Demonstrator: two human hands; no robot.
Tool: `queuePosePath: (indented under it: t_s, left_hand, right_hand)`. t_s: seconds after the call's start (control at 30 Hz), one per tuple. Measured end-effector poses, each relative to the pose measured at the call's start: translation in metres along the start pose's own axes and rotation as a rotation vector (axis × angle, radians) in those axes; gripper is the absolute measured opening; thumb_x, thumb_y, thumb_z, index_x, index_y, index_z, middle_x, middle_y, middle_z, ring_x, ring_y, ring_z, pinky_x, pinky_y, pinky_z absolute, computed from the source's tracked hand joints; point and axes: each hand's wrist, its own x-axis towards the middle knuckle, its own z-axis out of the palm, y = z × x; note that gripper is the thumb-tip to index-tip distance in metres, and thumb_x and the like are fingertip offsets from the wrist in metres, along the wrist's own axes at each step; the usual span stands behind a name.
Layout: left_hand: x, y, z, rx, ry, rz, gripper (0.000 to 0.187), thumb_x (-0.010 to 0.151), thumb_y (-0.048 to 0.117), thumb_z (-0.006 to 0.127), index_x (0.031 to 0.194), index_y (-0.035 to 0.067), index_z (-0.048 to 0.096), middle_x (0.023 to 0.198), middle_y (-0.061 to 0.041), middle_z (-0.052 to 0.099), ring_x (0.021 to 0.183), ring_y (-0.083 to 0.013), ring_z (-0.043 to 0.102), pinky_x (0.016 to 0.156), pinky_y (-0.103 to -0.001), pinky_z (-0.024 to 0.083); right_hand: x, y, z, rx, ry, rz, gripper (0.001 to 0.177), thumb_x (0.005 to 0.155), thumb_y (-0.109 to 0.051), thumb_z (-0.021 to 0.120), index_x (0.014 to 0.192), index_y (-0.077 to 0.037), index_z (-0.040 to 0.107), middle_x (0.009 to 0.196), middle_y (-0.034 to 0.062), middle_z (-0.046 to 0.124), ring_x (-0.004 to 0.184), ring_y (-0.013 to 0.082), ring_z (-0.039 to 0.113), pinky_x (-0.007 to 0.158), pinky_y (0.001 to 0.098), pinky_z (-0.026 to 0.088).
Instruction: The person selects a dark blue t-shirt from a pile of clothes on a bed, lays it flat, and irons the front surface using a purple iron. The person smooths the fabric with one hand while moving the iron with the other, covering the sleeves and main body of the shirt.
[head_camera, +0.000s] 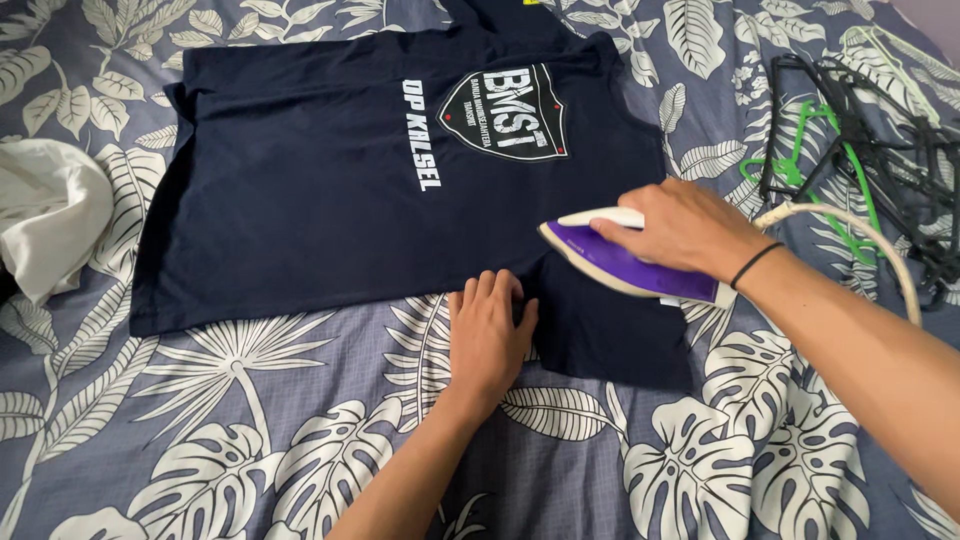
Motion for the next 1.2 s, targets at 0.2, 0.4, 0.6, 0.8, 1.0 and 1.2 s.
queuePosePath:
  t_s: [0.2,0.4,0.6,0.8,1.0,1.2]
  left_hand:
    - [-0.002,-0.007,0.009,-0.071,0.057,-0.025,0.012,0.087,0.016,0.071,0.091,0.008,0.062,0.089,-0.006,0.060,0.089,-0.0260,0.056,0.085,-0.043,0.039]
    - [-0.002,-0.006,0.006,-0.114,0.025,-0.101,0.008,0.091,0.015,0.067,0.091,0.009,0.064,0.084,-0.005,0.060,0.085,-0.0237,0.057,0.087,-0.042,0.040]
    - [-0.001,-0.001,-0.003,-0.089,-0.019,-0.067,0.027,0.085,0.030,0.076,0.090,0.007,0.063,0.089,-0.007,0.059,0.089,-0.0265,0.055,0.087,-0.044,0.039]
    - [-0.002,-0.004,0.002,-0.053,-0.089,-0.011,0.022,0.084,0.027,0.076,0.092,0.009,0.065,0.094,-0.007,0.059,0.095,-0.0267,0.055,0.089,-0.044,0.038]
    - [-0.002,-0.007,0.003,-0.122,-0.117,-0.051,0.018,0.082,0.024,0.074,0.088,0.007,0.067,0.094,-0.006,0.060,0.095,-0.0257,0.055,0.089,-0.043,0.037]
    - [0.002,-0.009,0.000,-0.174,-0.182,-0.106,0.020,0.083,0.025,0.072,0.083,0.005,0.069,0.093,-0.006,0.060,0.095,-0.0244,0.054,0.091,-0.041,0.037]
  right_hand:
    - [-0.015,-0.018,-0.010,-0.069,-0.125,-0.043,0.055,0.089,-0.062,0.057,0.090,-0.011,0.079,0.076,0.0221,0.074,0.078,0.0407,0.074,0.076,0.0491,0.059]
    - [-0.027,-0.026,-0.011,-0.100,-0.151,-0.110,0.055,0.085,-0.064,0.058,0.084,-0.012,0.078,0.070,0.0202,0.073,0.074,0.0403,0.073,0.073,0.0485,0.059]
    - [-0.016,-0.015,0.000,-0.147,-0.013,-0.117,0.057,0.085,-0.066,0.057,0.090,-0.013,0.077,0.065,0.0205,0.070,0.069,0.0398,0.073,0.066,0.0494,0.058]
    - [0.009,0.001,0.002,-0.154,0.070,-0.073,0.058,0.089,-0.067,0.058,0.093,-0.013,0.078,0.067,0.0201,0.071,0.067,0.0390,0.073,0.067,0.0487,0.059]
    - [0.007,0.000,-0.009,-0.112,-0.080,-0.069,0.055,0.088,-0.065,0.058,0.085,-0.015,0.079,0.072,0.0185,0.074,0.074,0.0393,0.074,0.071,0.0488,0.059]
    - [-0.015,-0.012,-0.016,-0.114,-0.214,-0.106,0.054,0.082,-0.066,0.058,0.079,-0.015,0.076,0.068,0.0178,0.073,0.075,0.0393,0.074,0.073,0.0496,0.058]
